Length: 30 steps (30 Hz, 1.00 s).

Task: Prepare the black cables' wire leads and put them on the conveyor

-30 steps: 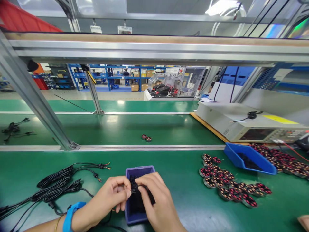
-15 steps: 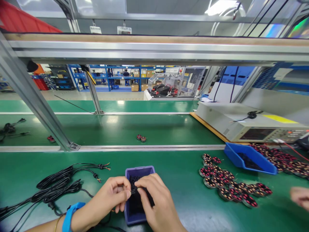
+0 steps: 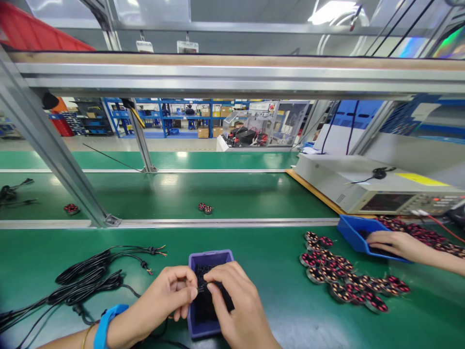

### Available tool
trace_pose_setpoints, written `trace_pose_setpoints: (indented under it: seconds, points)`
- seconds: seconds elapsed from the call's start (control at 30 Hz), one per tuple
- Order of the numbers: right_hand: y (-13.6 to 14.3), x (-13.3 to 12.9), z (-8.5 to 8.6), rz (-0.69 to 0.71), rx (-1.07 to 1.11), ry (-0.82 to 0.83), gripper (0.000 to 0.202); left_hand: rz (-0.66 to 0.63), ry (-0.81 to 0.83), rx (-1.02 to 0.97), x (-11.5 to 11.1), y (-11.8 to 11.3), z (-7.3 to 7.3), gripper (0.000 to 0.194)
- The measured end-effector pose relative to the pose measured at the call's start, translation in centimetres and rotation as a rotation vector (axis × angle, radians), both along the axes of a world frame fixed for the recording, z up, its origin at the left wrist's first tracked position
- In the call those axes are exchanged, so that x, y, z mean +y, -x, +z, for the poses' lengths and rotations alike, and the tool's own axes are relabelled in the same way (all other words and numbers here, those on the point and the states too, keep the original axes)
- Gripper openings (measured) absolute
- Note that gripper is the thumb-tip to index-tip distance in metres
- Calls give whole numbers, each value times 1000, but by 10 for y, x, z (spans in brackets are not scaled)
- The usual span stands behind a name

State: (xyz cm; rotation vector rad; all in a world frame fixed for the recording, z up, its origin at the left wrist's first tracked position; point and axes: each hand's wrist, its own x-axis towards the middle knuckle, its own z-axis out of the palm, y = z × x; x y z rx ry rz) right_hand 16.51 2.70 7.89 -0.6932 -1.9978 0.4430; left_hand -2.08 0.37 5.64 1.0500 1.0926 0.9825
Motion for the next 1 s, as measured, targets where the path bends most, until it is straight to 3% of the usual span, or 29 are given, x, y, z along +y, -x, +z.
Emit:
trace_pose_setpoints:
  seconds: [0.27, 0.47, 0.67, 0.83, 1.0]
  points:
    - [1, -1, -1, 28, -14, 19, 22, -16, -11, -5, 0, 0, 2, 35]
    - [1, 2, -1, 126, -5, 14, 27, -126, -3, -30, 0, 2, 4, 38]
    - [-4, 2, -2, 33, -77, 29, 26, -104, -45, -13, 3, 7, 2, 31]
    - [-1, 0, -7, 86, -66, 112, 17, -140, -91, -13, 2, 10, 7, 12]
    - [6, 0, -10, 107, -41, 239, 17, -81, -149, -72, 1, 6, 3, 23]
